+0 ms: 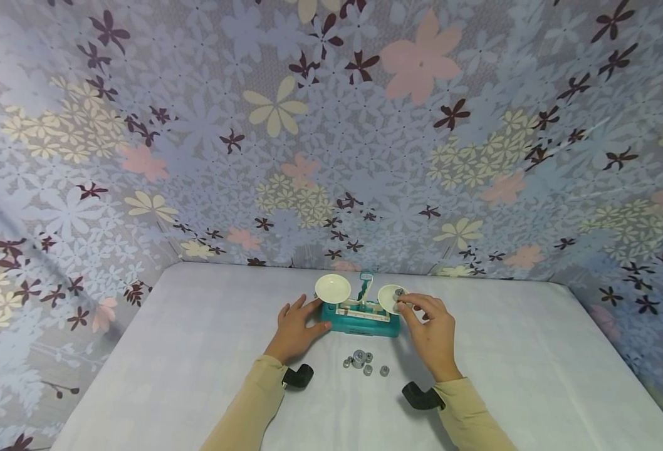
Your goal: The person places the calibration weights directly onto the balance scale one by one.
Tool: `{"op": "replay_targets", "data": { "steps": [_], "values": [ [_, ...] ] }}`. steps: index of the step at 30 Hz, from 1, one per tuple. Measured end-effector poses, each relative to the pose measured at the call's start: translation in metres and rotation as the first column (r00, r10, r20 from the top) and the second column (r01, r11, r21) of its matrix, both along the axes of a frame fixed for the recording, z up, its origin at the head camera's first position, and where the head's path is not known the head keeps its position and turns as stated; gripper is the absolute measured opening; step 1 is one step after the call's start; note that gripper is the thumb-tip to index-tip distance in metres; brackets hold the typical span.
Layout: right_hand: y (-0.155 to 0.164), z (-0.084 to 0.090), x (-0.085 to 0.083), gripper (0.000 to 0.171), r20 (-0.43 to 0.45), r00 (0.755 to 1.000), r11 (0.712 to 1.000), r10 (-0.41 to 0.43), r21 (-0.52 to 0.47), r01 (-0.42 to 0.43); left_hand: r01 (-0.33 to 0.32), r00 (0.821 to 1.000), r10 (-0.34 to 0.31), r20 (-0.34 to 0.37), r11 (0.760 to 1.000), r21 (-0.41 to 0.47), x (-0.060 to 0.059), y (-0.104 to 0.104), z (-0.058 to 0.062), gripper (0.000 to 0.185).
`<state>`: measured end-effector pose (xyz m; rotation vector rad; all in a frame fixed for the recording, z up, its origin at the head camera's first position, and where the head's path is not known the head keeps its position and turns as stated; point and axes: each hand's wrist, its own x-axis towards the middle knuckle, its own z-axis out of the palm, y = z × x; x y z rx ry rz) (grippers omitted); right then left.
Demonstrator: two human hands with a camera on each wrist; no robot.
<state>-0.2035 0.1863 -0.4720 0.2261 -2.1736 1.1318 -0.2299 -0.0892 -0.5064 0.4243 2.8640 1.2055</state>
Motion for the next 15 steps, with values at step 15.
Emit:
{"op": "replay_targets", "data": {
  "steps": [15],
  "values": [
    [0.0021, -0.0009, -0.0019, 0.008, 0.007, 1.0, 1.0, -0.015, -0.006, 0.016, 0.002, 1.0, -0.002, -0.002, 1.0, -0.002, -0.001, 0.0001, -0.0019, 0.062]
  ]
}}
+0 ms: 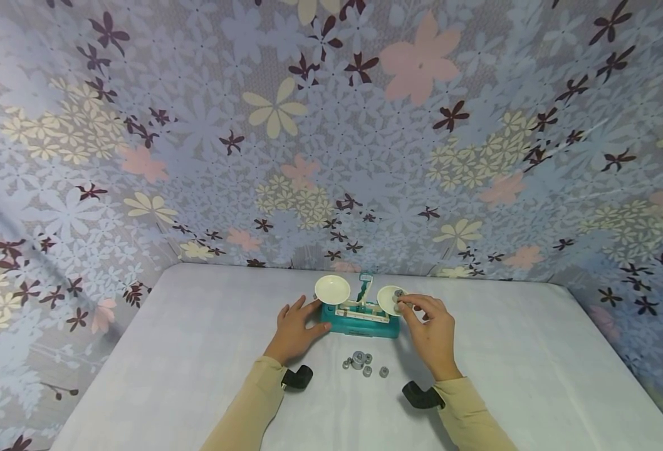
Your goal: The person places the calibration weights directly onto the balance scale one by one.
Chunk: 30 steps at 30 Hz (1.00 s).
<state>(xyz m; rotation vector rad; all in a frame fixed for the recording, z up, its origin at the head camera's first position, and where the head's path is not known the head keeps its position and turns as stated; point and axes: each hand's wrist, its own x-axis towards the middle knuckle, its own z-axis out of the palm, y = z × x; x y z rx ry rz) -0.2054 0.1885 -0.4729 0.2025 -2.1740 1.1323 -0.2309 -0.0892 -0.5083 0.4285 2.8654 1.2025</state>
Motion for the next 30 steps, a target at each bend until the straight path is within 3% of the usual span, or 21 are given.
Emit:
{"op": "replay_targets", "data": {
  "steps": [22, 30],
  "values": [
    [-0.0017, 0.0043, -0.0026, 0.011, 0.054, 0.998, 1.0, -0.026, 0.009, 0.025, -0.004, 1.0, 0.004, 0.005, 1.0, -0.009, 0.0006, 0.0003, 0.0002, 0.063],
    [0.0027, 0.005, 0.0004, 0.022, 0.061, 0.998, 1.0, -0.024, -0.009, 0.025, -0.011, 1.0, 0.012, 0.019, 1.0, -0.016, -0.0007, 0.0011, -0.0003, 0.063]
  ]
}}
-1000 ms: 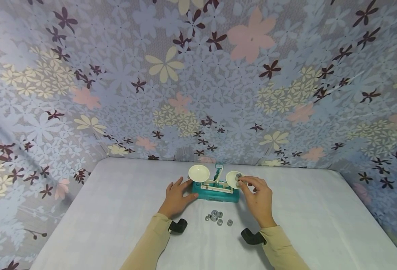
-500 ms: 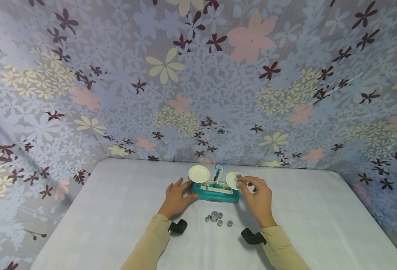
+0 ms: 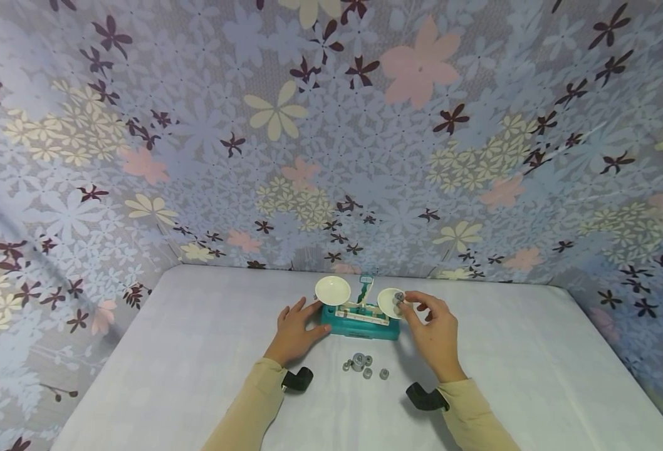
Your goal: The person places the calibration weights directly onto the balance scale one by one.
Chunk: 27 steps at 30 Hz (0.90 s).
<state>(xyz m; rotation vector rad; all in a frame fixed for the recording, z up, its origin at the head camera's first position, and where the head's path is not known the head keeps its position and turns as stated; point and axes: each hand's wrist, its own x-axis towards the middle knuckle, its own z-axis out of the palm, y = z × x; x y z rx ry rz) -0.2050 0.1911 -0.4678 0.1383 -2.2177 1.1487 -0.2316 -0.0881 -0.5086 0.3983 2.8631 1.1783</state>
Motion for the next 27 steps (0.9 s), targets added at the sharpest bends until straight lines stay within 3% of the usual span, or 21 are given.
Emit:
{"op": "replay_targets", "data": {
  "steps": [13, 27],
  "values": [
    [0.004, 0.003, 0.018, 0.025, 0.016, 0.999, 1.0, 0.03, 0.001, -0.03, -0.001, 1.0, 0.001, 0.017, 1.0, -0.007, 0.0, 0.0, 0.001, 0.063],
    [-0.001, -0.006, 0.037, 0.027, 0.004, 0.996, 0.991, 0.087, 0.098, -0.087, 0.011, 1.0, -0.011, -0.01, 1.0, 0.004, 0.001, -0.001, 0.001, 0.063]
  ]
}}
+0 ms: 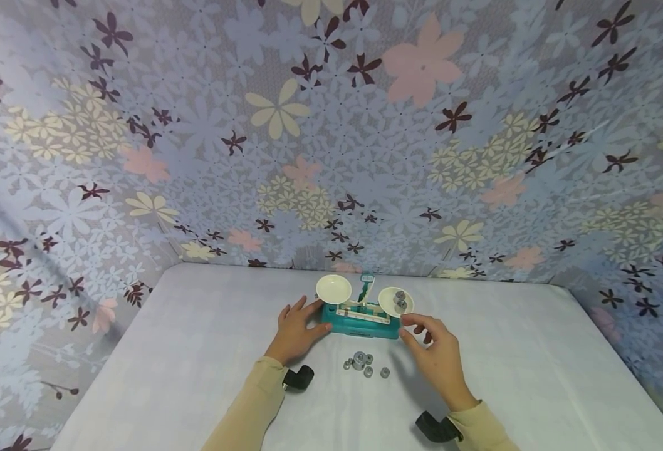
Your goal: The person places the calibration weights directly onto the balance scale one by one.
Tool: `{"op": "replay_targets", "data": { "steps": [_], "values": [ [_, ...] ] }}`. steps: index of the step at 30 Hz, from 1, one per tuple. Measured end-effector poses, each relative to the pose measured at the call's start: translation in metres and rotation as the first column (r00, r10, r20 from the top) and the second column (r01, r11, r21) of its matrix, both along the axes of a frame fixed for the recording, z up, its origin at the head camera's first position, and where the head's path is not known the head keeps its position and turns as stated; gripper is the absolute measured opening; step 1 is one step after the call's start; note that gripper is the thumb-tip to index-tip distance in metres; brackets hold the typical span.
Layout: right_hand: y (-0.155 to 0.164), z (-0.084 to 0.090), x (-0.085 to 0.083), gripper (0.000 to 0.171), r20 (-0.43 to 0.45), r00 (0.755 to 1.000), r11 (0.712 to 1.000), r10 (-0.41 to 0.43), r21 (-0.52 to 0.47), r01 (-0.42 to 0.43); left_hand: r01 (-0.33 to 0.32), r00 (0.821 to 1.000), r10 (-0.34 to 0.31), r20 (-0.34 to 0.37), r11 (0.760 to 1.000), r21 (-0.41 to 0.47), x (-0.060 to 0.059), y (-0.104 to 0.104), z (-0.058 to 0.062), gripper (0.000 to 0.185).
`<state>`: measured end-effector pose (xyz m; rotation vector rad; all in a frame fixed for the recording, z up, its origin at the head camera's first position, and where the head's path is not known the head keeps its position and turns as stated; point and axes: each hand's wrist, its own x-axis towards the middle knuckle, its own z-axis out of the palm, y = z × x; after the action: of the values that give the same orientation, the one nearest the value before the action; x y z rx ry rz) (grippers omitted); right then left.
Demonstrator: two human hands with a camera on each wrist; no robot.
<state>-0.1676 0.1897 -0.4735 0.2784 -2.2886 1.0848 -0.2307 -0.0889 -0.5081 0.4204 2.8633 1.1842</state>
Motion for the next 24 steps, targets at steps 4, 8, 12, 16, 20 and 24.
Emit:
{"op": "replay_targets", "data": {
  "steps": [4, 8, 12, 16, 20, 24],
  "values": [
    [0.0, -0.002, 0.004, 0.028, 0.008, 1.0, 1.0, 0.012, 0.006, -0.012, -0.001, 1.0, 0.001, 0.001, 1.0, -0.003, 0.0, 0.0, 0.0, 0.062],
    [-0.001, -0.004, 0.008, 0.027, 0.038, 0.999, 1.0, 0.013, 0.007, -0.013, 0.002, 1.0, -0.002, -0.004, 1.0, -0.004, -0.001, -0.001, -0.001, 0.063],
    [-0.002, -0.007, 0.014, 0.025, 0.09, 0.996, 1.0, 0.012, 0.014, -0.013, 0.004, 1.0, -0.004, -0.003, 1.0, -0.003, -0.001, -0.001, -0.001, 0.063],
    [-0.003, -0.011, 0.019, 0.024, 0.155, 0.988, 0.999, 0.019, 0.023, -0.023, 0.003, 1.0, -0.003, 0.0, 1.0, 0.003, 0.0, -0.001, -0.002, 0.063],
    [-0.005, -0.014, 0.022, 0.024, 0.225, 0.974, 0.999, 0.029, 0.02, -0.034, 0.011, 1.0, -0.011, -0.017, 1.0, 0.012, 0.0, -0.002, -0.001, 0.063],
    [-0.007, -0.015, 0.024, 0.023, 0.301, 0.953, 0.999, 0.031, 0.024, -0.04, 0.022, 0.999, -0.021, -0.036, 0.999, 0.033, 0.001, -0.003, 0.001, 0.062]
  ]
}}
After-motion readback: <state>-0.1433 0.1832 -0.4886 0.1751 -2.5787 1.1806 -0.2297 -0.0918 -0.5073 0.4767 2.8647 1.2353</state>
